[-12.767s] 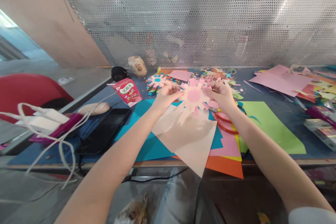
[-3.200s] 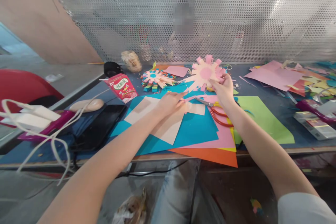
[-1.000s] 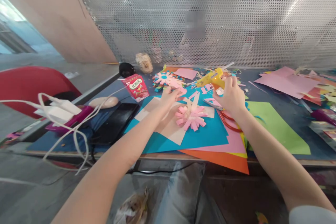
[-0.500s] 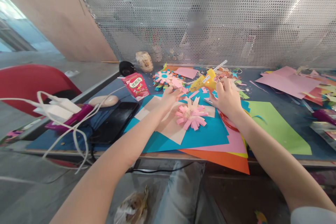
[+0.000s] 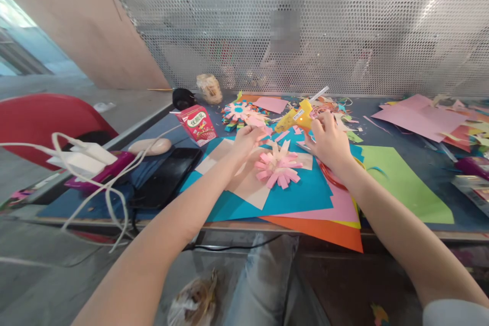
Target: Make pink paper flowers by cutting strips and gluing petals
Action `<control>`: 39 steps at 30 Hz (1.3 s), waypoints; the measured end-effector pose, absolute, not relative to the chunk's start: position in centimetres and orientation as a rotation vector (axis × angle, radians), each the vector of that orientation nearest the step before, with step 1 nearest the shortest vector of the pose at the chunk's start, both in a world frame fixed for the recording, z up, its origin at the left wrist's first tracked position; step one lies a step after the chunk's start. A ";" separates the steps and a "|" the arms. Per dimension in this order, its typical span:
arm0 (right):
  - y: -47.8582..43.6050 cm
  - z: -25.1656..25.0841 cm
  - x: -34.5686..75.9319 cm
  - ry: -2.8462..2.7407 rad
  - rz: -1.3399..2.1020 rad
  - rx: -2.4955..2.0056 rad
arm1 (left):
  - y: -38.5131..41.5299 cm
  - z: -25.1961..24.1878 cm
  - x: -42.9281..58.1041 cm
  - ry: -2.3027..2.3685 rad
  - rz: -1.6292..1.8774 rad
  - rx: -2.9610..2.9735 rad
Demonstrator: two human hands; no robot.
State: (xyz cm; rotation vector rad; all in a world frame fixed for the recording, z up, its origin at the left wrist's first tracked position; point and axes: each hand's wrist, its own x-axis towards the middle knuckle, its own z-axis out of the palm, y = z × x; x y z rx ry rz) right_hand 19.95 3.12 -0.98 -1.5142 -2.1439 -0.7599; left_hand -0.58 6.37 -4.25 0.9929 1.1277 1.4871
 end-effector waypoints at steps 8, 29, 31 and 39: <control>3.2 -0.9 19.9 -2.081 -0.754 -1.542 | 6.5 -4.2 -0.8 1.096 1.486 1.028; 5.7 0.1 24.1 -1.759 -0.537 -1.914 | 15.8 -1.0 4.8 1.232 1.256 1.252; 5.8 0.3 24.7 -1.710 -0.510 -1.962 | 17.0 -0.7 6.7 1.264 1.211 1.296; 6.7 0.2 25.8 -1.645 -0.445 -2.052 | 19.4 -0.7 10.6 1.265 1.253 1.351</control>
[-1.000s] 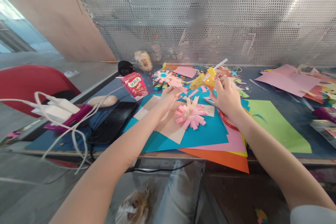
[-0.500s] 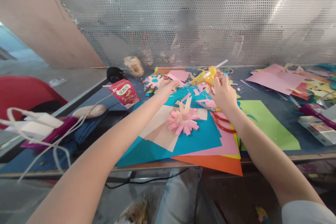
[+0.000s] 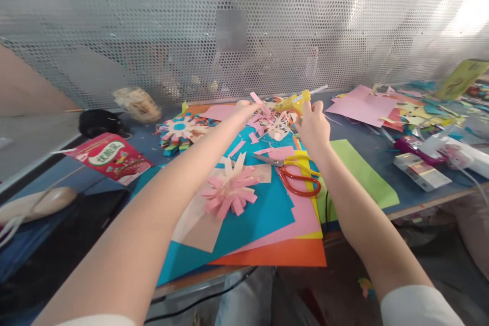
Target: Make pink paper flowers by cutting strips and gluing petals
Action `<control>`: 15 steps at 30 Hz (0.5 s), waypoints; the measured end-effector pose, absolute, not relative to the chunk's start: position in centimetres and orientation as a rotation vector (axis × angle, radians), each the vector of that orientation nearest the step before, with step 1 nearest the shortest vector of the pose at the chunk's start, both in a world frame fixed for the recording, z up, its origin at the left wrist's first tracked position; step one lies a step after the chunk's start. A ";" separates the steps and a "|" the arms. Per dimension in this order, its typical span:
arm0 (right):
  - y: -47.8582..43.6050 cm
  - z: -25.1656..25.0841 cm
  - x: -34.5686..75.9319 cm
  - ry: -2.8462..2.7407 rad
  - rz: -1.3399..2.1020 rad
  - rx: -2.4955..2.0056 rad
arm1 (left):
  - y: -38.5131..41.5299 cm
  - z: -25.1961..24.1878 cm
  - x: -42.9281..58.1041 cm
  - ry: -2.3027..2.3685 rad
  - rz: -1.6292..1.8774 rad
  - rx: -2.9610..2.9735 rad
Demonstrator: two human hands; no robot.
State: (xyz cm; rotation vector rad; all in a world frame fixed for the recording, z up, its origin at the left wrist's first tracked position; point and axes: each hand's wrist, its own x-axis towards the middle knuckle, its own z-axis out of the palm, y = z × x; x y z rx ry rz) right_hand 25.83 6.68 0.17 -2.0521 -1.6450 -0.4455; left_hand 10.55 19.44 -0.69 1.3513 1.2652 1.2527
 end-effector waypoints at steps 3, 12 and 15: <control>6.9 0.1 25.9 -1.645 -0.428 -2.062 | 19.5 -0.7 10.9 1.270 1.265 1.372; 6.8 0.0 26.5 -1.455 -0.225 -2.360 | 20.5 -3.5 10.8 1.189 1.254 1.838; 7.0 -0.2 26.8 -1.357 -0.071 -2.453 | 20.3 -3.3 10.6 1.167 1.322 2.017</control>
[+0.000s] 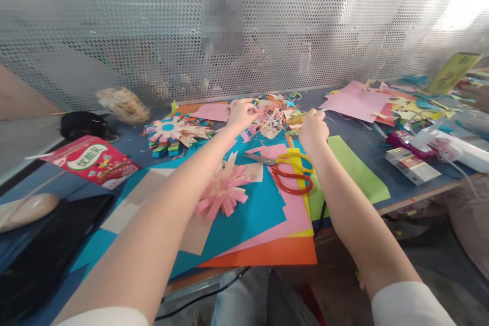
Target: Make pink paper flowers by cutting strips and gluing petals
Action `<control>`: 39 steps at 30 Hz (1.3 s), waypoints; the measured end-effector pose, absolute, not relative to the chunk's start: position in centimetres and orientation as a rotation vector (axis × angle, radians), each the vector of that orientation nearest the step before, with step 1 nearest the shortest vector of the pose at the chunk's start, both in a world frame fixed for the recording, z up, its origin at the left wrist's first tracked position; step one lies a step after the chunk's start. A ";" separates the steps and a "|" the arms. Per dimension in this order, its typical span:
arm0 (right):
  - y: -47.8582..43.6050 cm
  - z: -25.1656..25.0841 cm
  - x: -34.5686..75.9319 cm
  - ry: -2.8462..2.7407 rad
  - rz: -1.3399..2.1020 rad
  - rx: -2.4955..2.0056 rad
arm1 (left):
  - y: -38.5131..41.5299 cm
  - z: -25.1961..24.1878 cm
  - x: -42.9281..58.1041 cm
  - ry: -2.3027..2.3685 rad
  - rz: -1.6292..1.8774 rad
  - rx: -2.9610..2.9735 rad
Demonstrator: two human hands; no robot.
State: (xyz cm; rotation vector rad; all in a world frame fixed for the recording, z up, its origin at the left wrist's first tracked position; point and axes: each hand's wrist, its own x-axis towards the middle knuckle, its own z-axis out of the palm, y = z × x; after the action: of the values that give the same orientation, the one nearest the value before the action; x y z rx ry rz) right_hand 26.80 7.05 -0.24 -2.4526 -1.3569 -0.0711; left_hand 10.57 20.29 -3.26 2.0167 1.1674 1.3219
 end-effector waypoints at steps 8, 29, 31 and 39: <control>8.2 -1.9 27.5 -1.286 -0.008 -2.526 | 19.8 -0.1 10.3 1.015 1.524 2.019; 8.4 -2.0 28.1 -1.318 0.077 -2.552 | 17.8 0.9 8.7 0.886 1.600 1.160; 8.3 -2.0 27.8 -1.322 0.021 -2.532 | 17.8 0.6 8.5 1.005 1.485 1.036; 7.7 -1.5 27.3 -1.485 -0.165 -2.303 | 17.4 -0.1 6.8 1.208 1.115 0.862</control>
State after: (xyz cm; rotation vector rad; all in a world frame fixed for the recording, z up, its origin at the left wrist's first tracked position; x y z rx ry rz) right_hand 27.32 7.72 -1.52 -2.3035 -1.4847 -0.1646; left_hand 6.81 17.38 -0.11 0.8615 1.2081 1.1149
